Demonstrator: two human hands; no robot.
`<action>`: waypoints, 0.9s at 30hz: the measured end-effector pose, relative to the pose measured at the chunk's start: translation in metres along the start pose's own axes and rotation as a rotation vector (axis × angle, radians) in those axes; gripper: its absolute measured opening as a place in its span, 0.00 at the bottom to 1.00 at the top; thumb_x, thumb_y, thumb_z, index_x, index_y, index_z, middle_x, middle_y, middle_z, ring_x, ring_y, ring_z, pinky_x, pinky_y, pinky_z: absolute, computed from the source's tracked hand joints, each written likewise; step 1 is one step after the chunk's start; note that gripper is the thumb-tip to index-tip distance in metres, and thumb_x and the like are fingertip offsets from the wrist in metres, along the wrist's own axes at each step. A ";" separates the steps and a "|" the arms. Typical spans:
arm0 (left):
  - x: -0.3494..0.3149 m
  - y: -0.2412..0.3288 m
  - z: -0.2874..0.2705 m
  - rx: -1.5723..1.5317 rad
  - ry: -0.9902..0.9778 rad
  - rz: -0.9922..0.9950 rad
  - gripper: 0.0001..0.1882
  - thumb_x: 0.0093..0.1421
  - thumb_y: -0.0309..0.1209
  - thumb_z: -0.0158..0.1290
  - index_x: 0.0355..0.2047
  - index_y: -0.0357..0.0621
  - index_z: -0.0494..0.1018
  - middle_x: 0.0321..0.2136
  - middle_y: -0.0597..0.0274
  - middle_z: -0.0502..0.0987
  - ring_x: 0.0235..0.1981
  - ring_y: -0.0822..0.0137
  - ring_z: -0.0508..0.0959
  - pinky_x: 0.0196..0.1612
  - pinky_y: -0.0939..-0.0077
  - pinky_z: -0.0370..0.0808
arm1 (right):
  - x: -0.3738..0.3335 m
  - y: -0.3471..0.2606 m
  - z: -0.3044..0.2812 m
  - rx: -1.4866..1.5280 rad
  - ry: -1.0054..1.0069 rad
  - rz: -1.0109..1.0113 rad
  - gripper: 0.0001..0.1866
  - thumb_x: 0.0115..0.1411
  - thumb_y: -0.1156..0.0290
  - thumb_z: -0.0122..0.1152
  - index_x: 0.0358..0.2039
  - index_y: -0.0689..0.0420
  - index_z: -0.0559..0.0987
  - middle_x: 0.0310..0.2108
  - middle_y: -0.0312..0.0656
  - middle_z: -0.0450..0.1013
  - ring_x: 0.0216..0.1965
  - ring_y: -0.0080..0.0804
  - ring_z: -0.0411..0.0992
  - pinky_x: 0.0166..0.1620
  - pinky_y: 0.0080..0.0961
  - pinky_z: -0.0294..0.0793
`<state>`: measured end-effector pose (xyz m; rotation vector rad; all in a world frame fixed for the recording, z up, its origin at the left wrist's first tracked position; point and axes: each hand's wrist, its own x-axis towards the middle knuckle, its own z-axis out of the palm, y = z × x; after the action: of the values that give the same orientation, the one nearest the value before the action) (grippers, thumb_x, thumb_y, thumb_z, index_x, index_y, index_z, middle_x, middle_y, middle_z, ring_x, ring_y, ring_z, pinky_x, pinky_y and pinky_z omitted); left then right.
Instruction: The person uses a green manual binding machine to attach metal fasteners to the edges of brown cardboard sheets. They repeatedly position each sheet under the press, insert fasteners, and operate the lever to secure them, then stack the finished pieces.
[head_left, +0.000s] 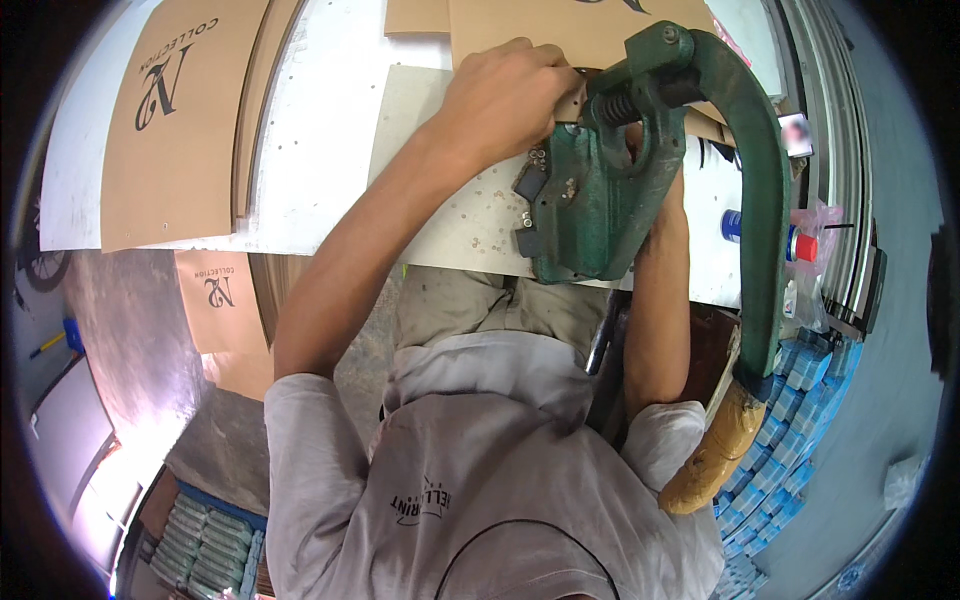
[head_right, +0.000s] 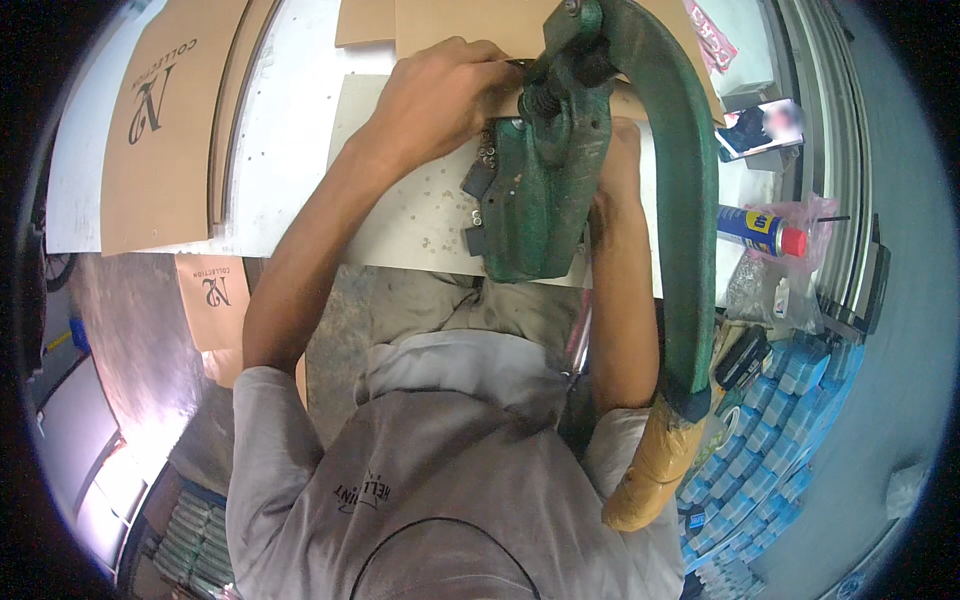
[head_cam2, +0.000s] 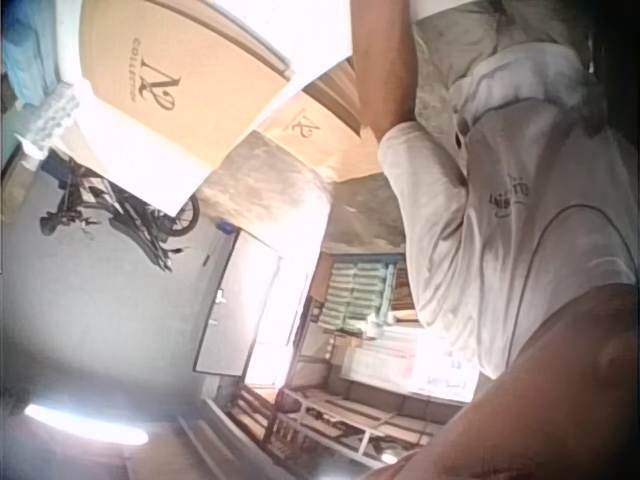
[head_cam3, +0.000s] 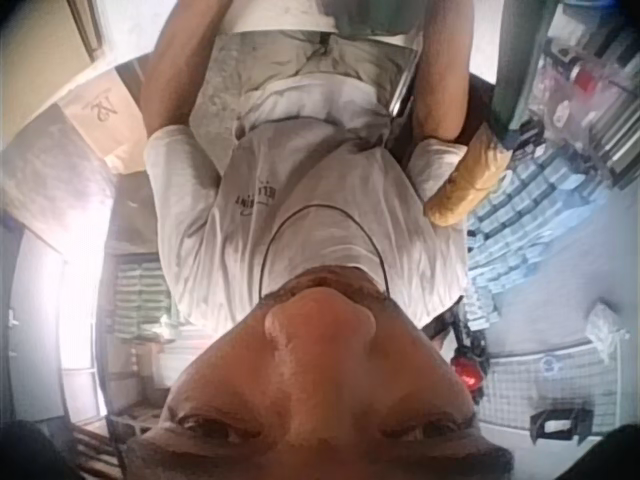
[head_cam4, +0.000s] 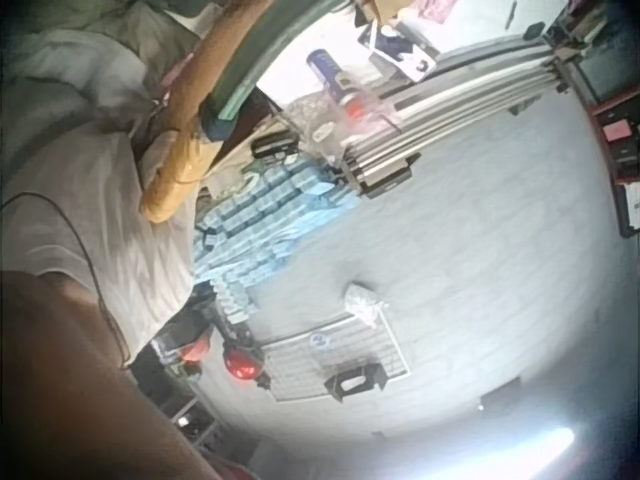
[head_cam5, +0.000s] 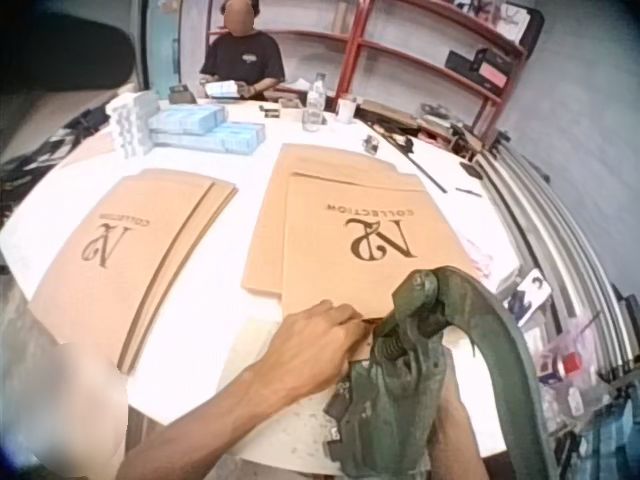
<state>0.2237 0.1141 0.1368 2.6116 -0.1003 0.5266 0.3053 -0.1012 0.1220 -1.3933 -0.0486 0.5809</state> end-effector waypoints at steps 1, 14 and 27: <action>-0.002 0.005 -0.005 -0.010 -0.048 -0.049 0.14 0.55 0.26 0.60 0.43 0.47 0.84 0.43 0.61 0.81 0.44 0.55 0.80 0.48 0.59 0.78 | -0.004 -0.004 0.002 -0.071 0.034 0.005 0.07 0.61 0.77 0.63 0.31 0.69 0.82 0.29 0.47 0.80 0.26 0.30 0.77 0.28 0.28 0.77; -0.023 0.011 0.010 -0.029 0.034 -0.023 0.13 0.54 0.37 0.67 0.38 0.46 0.85 0.43 0.61 0.78 0.47 0.56 0.76 0.51 0.60 0.72 | -0.106 -0.129 -0.020 -1.269 -0.509 -0.295 0.19 0.64 0.60 0.57 0.50 0.59 0.80 0.40 0.45 0.76 0.37 0.39 0.67 0.40 0.35 0.58; -0.023 0.012 0.010 0.065 -0.011 0.039 0.14 0.54 0.34 0.65 0.40 0.43 0.84 0.44 0.60 0.78 0.47 0.56 0.77 0.49 0.61 0.76 | -0.167 -0.145 0.010 -0.626 -0.515 -0.886 0.44 0.66 0.26 0.38 0.63 0.52 0.72 0.63 0.62 0.68 0.68 0.66 0.61 0.74 0.58 0.48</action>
<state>0.2039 0.0987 0.1254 2.6813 -0.1405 0.5375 0.2099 -0.1694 0.3095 -1.5904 -1.2855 0.1451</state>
